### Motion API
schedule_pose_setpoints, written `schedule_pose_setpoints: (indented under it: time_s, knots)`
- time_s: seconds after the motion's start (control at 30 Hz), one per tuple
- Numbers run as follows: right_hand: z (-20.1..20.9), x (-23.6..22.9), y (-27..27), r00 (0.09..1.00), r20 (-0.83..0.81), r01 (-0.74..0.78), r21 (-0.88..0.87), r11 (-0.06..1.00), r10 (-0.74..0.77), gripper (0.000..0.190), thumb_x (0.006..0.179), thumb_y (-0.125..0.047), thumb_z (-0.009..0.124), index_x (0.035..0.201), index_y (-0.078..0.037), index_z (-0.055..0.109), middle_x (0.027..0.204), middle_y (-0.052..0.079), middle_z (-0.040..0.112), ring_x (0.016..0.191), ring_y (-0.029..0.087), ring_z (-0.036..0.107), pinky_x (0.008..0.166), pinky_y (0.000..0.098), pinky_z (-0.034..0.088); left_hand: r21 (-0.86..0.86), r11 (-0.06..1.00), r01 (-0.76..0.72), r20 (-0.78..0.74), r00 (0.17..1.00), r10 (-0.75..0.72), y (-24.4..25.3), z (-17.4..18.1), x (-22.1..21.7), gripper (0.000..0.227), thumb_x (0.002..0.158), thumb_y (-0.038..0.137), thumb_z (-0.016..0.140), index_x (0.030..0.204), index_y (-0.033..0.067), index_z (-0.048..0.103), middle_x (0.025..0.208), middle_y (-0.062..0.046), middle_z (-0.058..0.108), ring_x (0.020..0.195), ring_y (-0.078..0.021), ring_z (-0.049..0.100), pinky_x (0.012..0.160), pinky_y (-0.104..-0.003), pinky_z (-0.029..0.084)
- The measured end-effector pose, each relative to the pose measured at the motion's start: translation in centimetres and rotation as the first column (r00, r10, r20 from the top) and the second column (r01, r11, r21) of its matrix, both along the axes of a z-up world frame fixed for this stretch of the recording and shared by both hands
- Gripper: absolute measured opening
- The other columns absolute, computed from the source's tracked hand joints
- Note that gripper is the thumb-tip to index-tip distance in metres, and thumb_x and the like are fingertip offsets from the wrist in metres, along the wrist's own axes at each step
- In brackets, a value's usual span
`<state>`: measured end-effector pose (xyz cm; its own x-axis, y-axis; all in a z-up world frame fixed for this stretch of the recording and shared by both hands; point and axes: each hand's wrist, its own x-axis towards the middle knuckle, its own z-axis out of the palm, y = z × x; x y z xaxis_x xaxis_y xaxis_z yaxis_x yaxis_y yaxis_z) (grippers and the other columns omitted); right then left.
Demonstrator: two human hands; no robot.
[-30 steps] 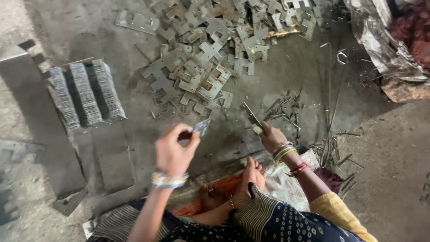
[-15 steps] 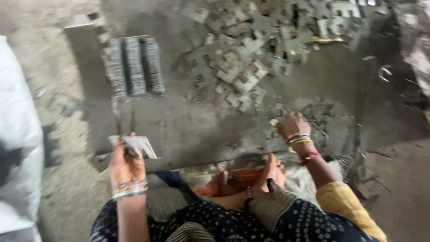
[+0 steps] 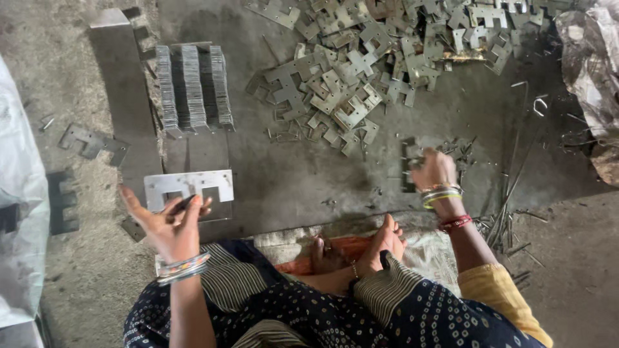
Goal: The person sits on the floor and repeatedly picks up small metal brackets from a pile. They rub each bracket with a white cloth or pad to clean it, then place it into a stack. The person occasionally uses a metal rod to move the pile of parts.
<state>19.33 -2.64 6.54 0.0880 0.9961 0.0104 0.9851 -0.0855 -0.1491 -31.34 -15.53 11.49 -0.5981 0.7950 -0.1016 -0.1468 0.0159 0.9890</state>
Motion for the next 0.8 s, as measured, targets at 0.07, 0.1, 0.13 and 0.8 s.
schedule_pose_setpoints:
  time_s: [0.07, 0.1, 0.13, 0.8]
  knots:
    - [-0.1, -3.1, 0.3, 0.978, -0.204, -0.006, -0.21, 0.978, -0.038, 0.015, 0.082, -0.01, 0.067, 0.093, -0.003, 0.074, 0.084, 0.018, 0.075, 0.069, 0.031, 0.073, 0.065, 0.0432, 0.06, 0.144, 0.981, 0.129, -0.105, 0.988, -0.114, 0.6, 0.1, 0.8, 0.115, 0.093, -0.012, 0.075, 0.168, 0.013, -0.009, 0.116, -0.02, 0.069, 0.083, -0.0238, 0.074, 0.071, -0.036, 0.068]
    - [-0.5, -5.3, 0.1, 0.976, -0.22, -0.072, -0.314, 0.947, 0.001, 0.016, 0.082, -0.014, 0.071, 0.094, -0.004, 0.072, 0.085, 0.016, 0.074, 0.066, 0.029, 0.071, 0.061, 0.0421, 0.059, 0.099, 0.984, 0.145, -0.141, 0.981, -0.13, 0.7, 0.1, 1.2, 0.115, 0.092, -0.01, 0.074, 0.168, 0.0127, -0.009, 0.11, -0.02, 0.071, 0.08, -0.0218, 0.073, 0.068, -0.033, 0.066]
    - [-1.0, -7.7, -0.4, 0.97, -0.239, -0.136, -0.413, 0.9, 0.037, 0.02, 0.081, -0.018, 0.075, 0.096, -0.004, 0.071, 0.085, 0.014, 0.073, 0.063, 0.026, 0.068, 0.057, 0.041, 0.059, 0.054, 0.986, 0.159, -0.175, 0.973, -0.148, 0.8, 0.1, 1.8, 0.115, 0.091, -0.009, 0.074, 0.167, 0.0125, -0.009, 0.105, -0.02, 0.072, 0.077, -0.0198, 0.073, 0.065, -0.03, 0.063]
    - [-3.9, 15.0, 2.1, 0.994, -0.056, 0.097, -0.013, 0.995, -0.098, 0.034, 0.074, -0.012, 0.072, 0.107, -0.009, 0.077, 0.089, 0.019, 0.074, 0.084, 0.034, 0.074, 0.078, 0.0436, 0.059, -0.128, 0.915, 0.382, 0.387, 0.869, -0.309, 0.1, -8.0, 4.9, 0.022, 0.1, 0.013, 0.072, 0.115, -0.0023, 0.074, 0.093, -0.001, 0.069, 0.078, -0.0073, 0.059, 0.065, -0.024, 0.047]
